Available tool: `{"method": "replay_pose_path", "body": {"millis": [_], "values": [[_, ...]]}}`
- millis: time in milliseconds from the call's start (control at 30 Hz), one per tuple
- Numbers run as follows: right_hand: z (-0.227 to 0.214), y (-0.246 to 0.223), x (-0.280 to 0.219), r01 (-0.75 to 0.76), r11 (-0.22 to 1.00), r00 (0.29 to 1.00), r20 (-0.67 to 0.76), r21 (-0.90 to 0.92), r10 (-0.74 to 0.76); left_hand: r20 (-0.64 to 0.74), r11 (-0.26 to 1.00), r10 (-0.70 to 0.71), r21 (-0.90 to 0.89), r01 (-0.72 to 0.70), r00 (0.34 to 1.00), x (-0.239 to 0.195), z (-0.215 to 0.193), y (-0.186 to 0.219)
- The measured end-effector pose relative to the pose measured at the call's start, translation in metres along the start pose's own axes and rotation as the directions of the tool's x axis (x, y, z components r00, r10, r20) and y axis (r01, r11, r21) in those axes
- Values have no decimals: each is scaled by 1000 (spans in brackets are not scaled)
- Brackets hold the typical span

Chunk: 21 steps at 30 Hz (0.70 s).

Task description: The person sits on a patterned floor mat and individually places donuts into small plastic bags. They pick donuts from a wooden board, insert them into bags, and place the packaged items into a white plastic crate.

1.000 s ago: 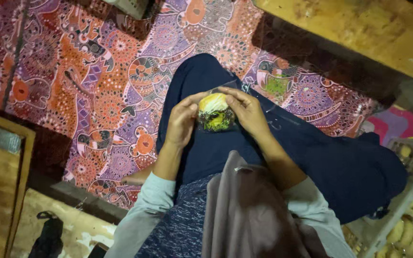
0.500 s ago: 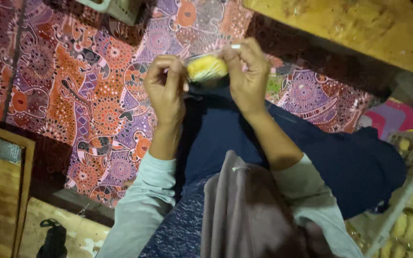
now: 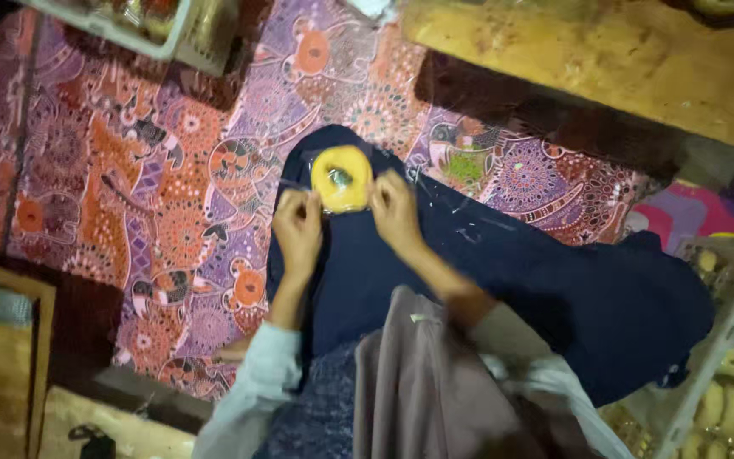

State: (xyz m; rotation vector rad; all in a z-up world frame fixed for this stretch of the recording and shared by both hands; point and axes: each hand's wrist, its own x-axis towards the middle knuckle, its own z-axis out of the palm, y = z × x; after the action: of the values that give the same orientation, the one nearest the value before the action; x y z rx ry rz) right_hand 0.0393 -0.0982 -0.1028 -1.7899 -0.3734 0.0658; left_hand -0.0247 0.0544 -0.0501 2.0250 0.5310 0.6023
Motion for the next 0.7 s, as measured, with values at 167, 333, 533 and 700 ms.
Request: {"method": "replay_pose_path", "body": {"millis": [167, 333, 533, 700], "values": [[-22, 61, -16, -496, 813, 858, 32, 306, 512, 120, 997, 47, 54, -54, 992, -25, 23, 16], [-135, 141, 29, -384, 786, 831, -190, 485, 523, 357, 972, 204, -182, -147, 911, 2, 195, 8], [-229, 200, -3, -552, 685, 773, -600, -475, 207, 277, 905, 244, 279, -321, 929, 35, 356, -91], [-210, 156, 14, -269, 645, 929, -369, -715, -21, 485, 930, 73, 283, -235, 872, 20, 333, -101]]}}
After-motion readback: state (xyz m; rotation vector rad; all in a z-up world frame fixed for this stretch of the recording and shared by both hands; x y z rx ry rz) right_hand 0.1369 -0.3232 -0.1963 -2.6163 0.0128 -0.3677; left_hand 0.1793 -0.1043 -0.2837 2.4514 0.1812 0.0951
